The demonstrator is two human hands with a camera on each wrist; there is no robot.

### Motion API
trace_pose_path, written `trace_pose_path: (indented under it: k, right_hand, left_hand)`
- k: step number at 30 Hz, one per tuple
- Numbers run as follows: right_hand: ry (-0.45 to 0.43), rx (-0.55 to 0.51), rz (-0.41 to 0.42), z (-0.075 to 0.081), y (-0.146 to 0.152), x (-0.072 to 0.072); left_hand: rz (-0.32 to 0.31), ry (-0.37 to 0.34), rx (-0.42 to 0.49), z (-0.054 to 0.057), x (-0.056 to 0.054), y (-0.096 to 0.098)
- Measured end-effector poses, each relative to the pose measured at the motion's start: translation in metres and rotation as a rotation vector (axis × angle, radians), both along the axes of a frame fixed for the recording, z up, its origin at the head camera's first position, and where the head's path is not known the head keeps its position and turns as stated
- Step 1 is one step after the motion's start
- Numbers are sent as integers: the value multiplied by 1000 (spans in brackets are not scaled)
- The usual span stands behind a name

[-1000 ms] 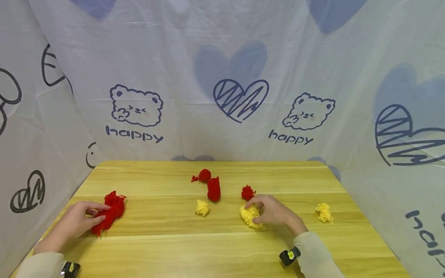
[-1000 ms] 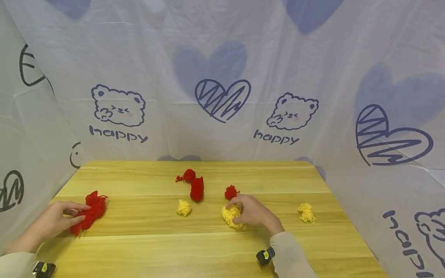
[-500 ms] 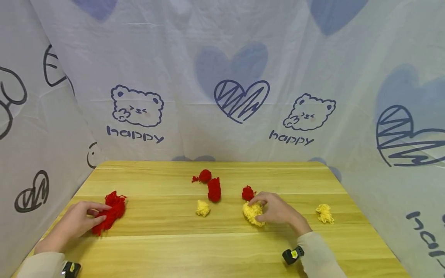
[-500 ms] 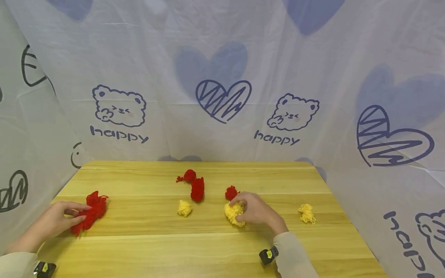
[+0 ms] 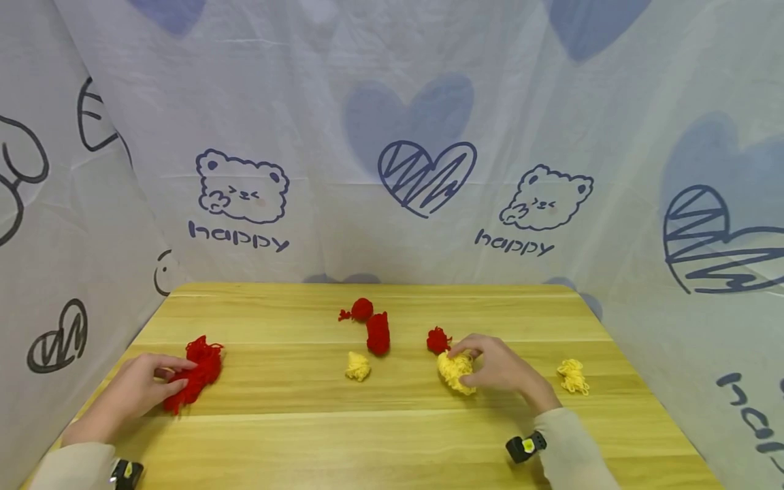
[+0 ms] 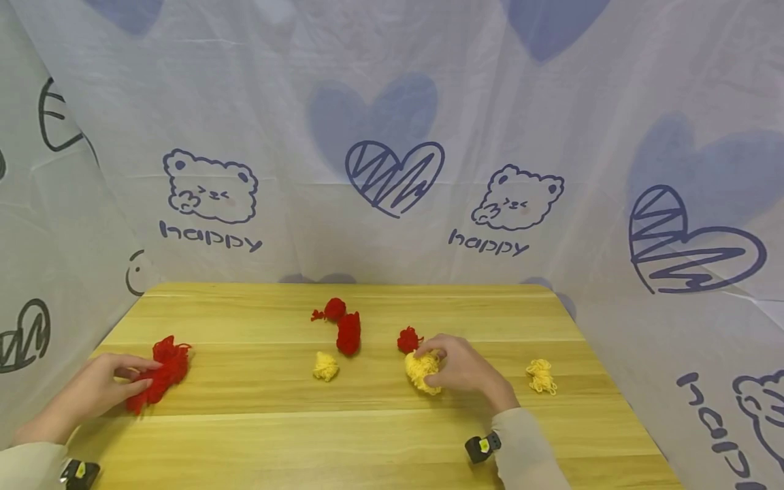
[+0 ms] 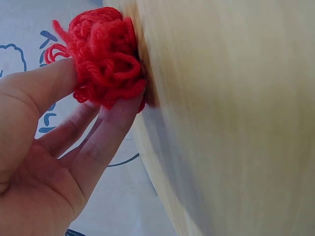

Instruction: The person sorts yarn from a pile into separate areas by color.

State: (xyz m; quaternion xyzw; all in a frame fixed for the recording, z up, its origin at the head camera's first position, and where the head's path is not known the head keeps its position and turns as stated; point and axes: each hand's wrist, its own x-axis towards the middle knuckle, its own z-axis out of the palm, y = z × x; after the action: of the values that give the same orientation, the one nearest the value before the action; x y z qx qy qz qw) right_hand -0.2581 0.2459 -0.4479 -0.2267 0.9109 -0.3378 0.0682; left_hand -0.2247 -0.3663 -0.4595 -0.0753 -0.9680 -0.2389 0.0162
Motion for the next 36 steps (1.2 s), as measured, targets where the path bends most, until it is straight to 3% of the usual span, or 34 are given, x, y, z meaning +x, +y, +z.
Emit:
trace_pose_path:
  k: [13,36]
  right_hand:
    - [39,-24,-12,5,24,3]
    - [56,-3,-106,6,62,8]
  left_hand:
    - [-5,11,6,0,0,1]
    - [-5,23,4,-3,3,0]
